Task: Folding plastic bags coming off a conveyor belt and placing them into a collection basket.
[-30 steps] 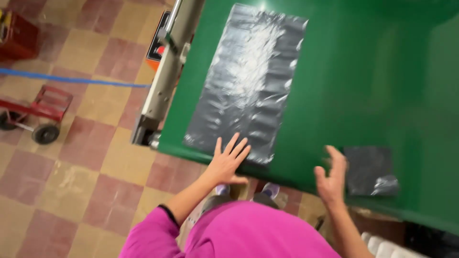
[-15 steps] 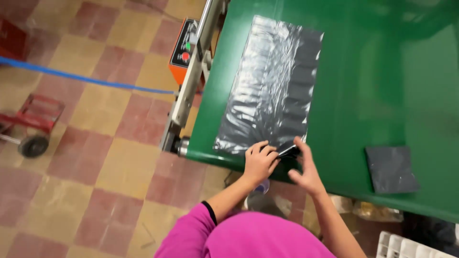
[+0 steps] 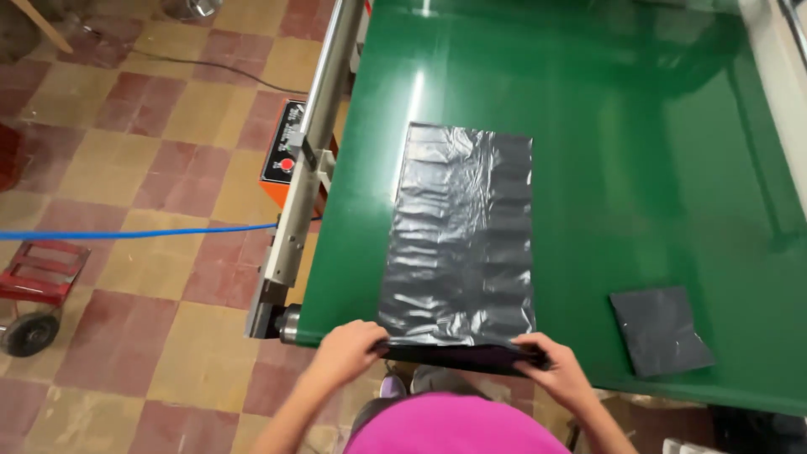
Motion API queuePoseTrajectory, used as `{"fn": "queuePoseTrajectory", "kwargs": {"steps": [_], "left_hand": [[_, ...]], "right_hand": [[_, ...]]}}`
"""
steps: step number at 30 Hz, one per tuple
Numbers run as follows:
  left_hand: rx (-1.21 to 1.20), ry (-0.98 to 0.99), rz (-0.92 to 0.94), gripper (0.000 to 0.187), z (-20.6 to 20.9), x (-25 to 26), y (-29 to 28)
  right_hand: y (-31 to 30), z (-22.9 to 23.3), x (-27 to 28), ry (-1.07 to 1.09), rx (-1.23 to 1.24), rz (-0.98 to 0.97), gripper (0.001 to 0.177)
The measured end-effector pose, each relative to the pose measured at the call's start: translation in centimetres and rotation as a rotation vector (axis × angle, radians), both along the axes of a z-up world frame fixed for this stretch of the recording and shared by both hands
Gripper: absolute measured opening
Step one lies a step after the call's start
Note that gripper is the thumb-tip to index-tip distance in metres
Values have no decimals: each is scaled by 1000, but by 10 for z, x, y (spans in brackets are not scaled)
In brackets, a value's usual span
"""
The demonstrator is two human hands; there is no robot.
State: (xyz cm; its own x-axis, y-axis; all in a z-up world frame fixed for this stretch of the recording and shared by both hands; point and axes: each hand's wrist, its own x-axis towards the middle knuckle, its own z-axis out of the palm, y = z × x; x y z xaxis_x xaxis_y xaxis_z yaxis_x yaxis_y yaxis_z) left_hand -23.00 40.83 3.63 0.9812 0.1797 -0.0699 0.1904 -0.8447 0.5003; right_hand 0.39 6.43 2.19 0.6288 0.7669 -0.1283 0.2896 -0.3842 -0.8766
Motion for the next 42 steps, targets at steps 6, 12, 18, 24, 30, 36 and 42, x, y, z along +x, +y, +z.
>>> {"fn": "queuePoseTrajectory", "kwargs": {"steps": [6, 12, 18, 24, 30, 36, 42], "left_hand": [[-705, -199, 102, 18, 27, 142, 76], [-632, -544, 310, 30, -46, 338, 145], [-146, -276, 567, 30, -84, 409, 157], [-5, -221, 619, 25, -77, 402, 143], [275, -502, 280, 34, -43, 380, 79], [-1255, -71, 315, 74, -88, 347, 71], [-1985, 121, 656, 114, -76, 276, 126]], "right_hand": [[32, 39, 125, -46, 43, -40, 33], [157, 23, 296, -108, 130, -161, 40], [216, -43, 359, -472, -46, -156, 43], [234, -51, 368, -690, -188, -74, 56], [254, -58, 383, -611, -491, 33, 37], [222, 9, 281, -781, -196, -101, 17], [160, 29, 125, -886, 46, -195, 18]]}}
